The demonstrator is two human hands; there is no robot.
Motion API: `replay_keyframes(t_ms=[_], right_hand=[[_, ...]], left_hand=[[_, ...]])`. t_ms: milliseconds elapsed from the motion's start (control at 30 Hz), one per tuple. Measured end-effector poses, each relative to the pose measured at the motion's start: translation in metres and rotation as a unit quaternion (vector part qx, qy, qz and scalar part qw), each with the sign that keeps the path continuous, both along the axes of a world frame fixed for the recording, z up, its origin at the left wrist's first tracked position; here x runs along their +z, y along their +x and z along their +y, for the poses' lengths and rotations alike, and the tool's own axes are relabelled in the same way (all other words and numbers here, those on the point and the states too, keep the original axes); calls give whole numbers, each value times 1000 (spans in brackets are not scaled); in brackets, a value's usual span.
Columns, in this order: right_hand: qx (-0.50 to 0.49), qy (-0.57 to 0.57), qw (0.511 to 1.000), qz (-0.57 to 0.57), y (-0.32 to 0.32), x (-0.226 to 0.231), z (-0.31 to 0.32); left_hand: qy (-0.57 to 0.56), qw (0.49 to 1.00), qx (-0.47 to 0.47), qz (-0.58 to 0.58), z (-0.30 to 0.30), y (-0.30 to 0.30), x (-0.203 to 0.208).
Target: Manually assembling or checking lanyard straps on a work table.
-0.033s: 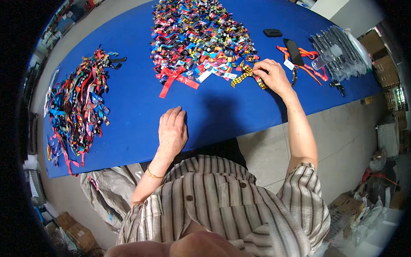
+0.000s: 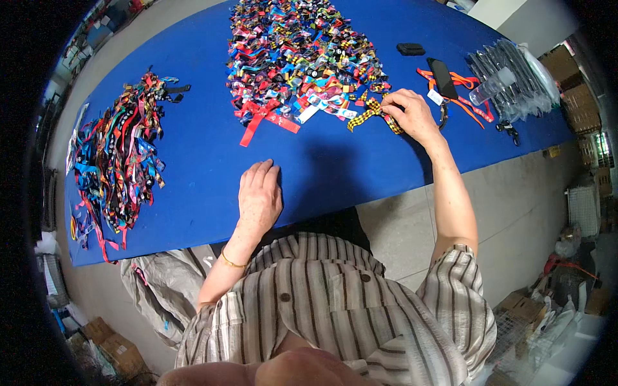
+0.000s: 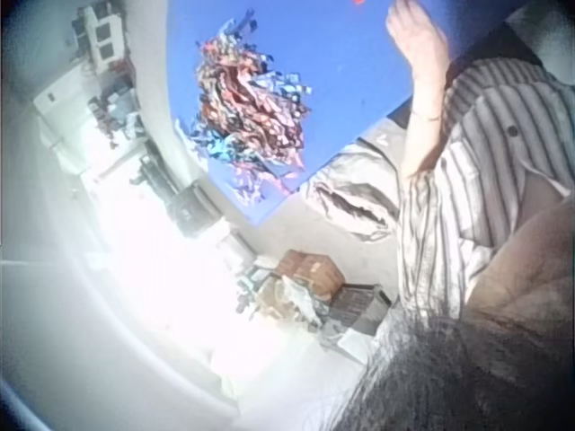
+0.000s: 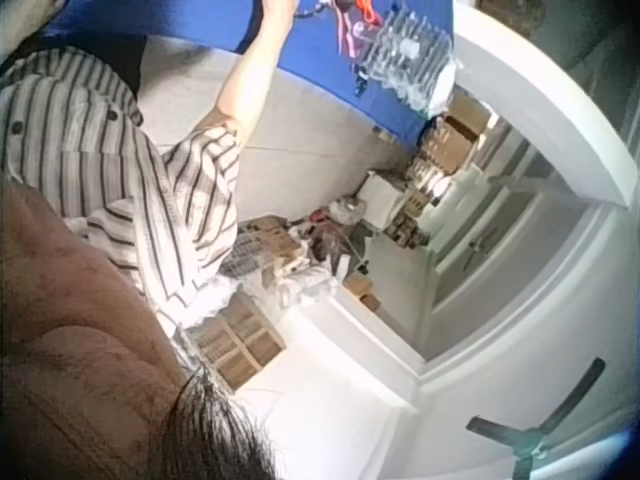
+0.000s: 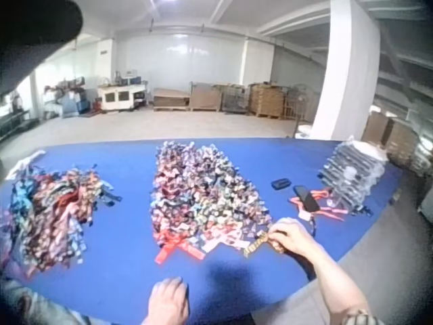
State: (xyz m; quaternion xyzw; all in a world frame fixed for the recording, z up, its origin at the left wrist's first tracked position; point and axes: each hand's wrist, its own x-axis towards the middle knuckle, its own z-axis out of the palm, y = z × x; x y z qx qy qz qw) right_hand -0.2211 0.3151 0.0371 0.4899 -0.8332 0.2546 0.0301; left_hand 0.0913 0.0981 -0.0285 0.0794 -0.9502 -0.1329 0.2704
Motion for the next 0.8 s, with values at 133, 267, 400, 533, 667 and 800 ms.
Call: replay_keyframes(t_ms=[133, 267, 400, 533, 667, 800], right_hand=[[19, -8, 1000, -5, 24, 13, 1], [93, 7, 992, -81, 65, 39, -10], [154, 24, 979, -132, 84, 35, -31], [93, 12, 996, 7, 67, 2, -53], [48, -75, 993, 80, 53, -26, -75], [32, -79, 991, 108, 51, -40, -87]], left_hand=[[10, 1000, 1, -3, 1, -1, 3], [6, 1000, 2, -9, 0, -2, 2], [-2, 1000, 0, -15, -2, -2, 1], [5, 1000, 4, -11, -1, -2, 2], [8, 1000, 6, -13, 0, -2, 0], [8, 1000, 0, -14, 0, -1, -1]])
